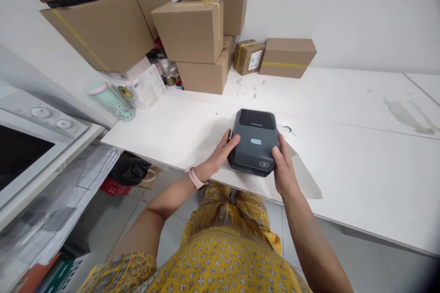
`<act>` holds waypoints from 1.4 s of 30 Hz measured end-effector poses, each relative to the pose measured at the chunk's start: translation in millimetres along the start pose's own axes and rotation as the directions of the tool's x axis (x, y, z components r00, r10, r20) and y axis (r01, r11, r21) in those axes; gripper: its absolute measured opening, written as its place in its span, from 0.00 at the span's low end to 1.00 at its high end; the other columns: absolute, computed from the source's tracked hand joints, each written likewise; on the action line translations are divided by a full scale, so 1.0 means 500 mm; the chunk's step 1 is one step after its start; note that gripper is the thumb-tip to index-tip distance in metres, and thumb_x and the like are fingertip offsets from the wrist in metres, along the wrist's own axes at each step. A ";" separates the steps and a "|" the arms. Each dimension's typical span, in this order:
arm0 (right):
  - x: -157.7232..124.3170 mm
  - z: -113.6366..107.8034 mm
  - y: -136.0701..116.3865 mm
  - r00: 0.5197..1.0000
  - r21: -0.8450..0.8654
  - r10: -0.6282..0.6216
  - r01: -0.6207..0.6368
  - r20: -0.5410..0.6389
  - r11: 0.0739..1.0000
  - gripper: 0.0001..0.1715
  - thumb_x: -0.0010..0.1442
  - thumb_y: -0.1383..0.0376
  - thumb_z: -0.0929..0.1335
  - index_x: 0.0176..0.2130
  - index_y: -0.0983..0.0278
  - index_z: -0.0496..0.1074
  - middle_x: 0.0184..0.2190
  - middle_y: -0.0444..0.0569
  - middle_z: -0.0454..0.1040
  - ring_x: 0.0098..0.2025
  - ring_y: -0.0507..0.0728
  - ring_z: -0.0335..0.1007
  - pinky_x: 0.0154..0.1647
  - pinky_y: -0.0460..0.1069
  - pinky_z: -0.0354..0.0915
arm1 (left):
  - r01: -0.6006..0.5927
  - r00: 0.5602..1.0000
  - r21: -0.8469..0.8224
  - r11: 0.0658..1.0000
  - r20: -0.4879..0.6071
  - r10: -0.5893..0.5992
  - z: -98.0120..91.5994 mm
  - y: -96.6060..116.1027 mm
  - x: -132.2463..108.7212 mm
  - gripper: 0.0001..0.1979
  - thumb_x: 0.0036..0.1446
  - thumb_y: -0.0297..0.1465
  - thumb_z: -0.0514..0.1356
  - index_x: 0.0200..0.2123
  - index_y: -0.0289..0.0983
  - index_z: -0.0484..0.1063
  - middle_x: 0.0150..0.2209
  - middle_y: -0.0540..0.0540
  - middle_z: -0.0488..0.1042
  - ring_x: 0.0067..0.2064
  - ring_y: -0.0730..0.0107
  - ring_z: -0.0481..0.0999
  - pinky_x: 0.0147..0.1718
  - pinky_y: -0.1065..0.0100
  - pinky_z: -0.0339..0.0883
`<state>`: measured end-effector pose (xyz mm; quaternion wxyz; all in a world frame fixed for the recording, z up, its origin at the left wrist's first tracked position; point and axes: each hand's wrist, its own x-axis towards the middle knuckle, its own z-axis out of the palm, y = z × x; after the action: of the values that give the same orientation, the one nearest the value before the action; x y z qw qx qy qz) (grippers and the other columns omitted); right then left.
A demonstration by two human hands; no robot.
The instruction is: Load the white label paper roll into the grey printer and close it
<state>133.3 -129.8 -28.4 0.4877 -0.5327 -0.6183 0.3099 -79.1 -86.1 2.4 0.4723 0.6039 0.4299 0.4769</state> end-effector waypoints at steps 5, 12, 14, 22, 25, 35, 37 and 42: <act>0.027 0.005 -0.049 0.979 0.108 0.118 -0.101 -0.167 0.989 0.35 0.70 0.46 0.53 0.70 0.52 0.50 0.72 0.44 0.51 0.73 0.59 0.46 0.72 0.61 0.49 | -0.085 0.904 0.148 0.985 -0.405 0.138 0.036 -0.023 -0.080 0.16 0.70 0.40 0.49 0.52 0.40 0.69 0.53 0.42 0.74 0.56 0.63 0.72 0.58 0.57 0.67; 0.087 -0.003 -0.100 0.951 0.172 0.065 -0.013 -0.301 0.985 0.34 0.69 0.46 0.55 0.66 0.55 0.61 0.68 0.47 0.61 0.70 0.62 0.54 0.70 0.63 0.52 | -0.373 0.863 0.505 0.778 -0.118 0.491 0.072 -0.025 -0.095 0.19 0.59 0.34 0.62 0.53 0.39 0.69 0.51 0.39 0.75 0.58 0.54 0.70 0.61 0.45 0.62; 0.097 -0.006 -0.112 0.953 0.147 0.030 0.016 -0.301 0.989 0.32 0.69 0.46 0.56 0.65 0.55 0.63 0.66 0.48 0.64 0.68 0.62 0.57 0.70 0.63 0.53 | -0.404 0.864 0.515 0.756 -0.057 0.500 0.075 -0.024 -0.080 0.16 0.58 0.35 0.64 0.49 0.40 0.72 0.48 0.41 0.78 0.56 0.55 0.72 0.63 0.43 0.58; 0.095 -0.012 -0.121 0.960 0.101 -0.059 0.090 -0.273 0.991 0.25 0.68 0.48 0.61 0.57 0.54 0.73 0.64 0.46 0.67 0.68 0.60 0.58 0.71 0.62 0.50 | -0.474 0.851 0.476 0.741 0.030 0.525 0.089 -0.043 -0.082 0.09 0.60 0.34 0.64 0.27 0.42 0.78 0.30 0.51 0.82 0.40 0.68 0.81 0.64 0.49 0.56; 0.089 -0.013 -0.116 0.963 0.084 -0.078 0.103 -0.259 0.991 0.24 0.68 0.49 0.61 0.57 0.53 0.73 0.64 0.46 0.66 0.68 0.60 0.57 0.70 0.62 0.50 | -0.531 0.809 0.482 0.697 0.044 0.586 0.090 -0.048 -0.091 0.08 0.60 0.33 0.64 0.28 0.42 0.79 0.30 0.52 0.83 0.39 0.70 0.81 0.65 0.51 0.54; 0.015 -0.011 -0.069 0.970 -0.121 -0.169 0.149 -0.172 0.981 0.27 0.65 0.52 0.65 0.61 0.53 0.67 0.68 0.50 0.60 0.69 0.62 0.54 0.69 0.64 0.50 | -0.628 0.673 0.663 0.408 0.199 0.713 0.060 -0.075 -0.147 0.10 0.63 0.27 0.59 0.41 0.45 0.80 0.36 0.49 0.82 0.40 0.68 0.73 0.44 0.65 0.66; 0.002 -0.006 -0.055 0.973 -0.127 -0.151 0.131 -0.172 0.983 0.30 0.65 0.52 0.66 0.64 0.53 0.64 0.69 0.51 0.58 0.70 0.63 0.53 0.69 0.66 0.50 | -0.620 0.641 0.697 0.361 0.184 0.745 0.058 -0.080 -0.156 0.10 0.62 0.28 0.61 0.42 0.47 0.80 0.36 0.48 0.80 0.41 0.68 0.71 0.45 0.64 0.65; -0.018 0.010 -0.029 0.985 0.002 0.016 -0.016 -0.174 1.000 0.41 0.62 0.50 0.67 0.69 0.52 0.54 0.69 0.51 0.56 0.70 0.64 0.53 0.69 0.66 0.50 | -0.621 0.620 0.727 0.293 0.227 0.751 0.053 -0.087 -0.148 0.08 0.60 0.32 0.64 0.40 0.51 0.80 0.42 0.49 0.80 0.48 0.65 0.71 0.54 0.58 0.61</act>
<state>123.0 -141.1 -19.4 0.5378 -0.5624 -0.5689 0.2662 -68.8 -154.0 -55.4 -0.1093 0.8244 0.3188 0.4547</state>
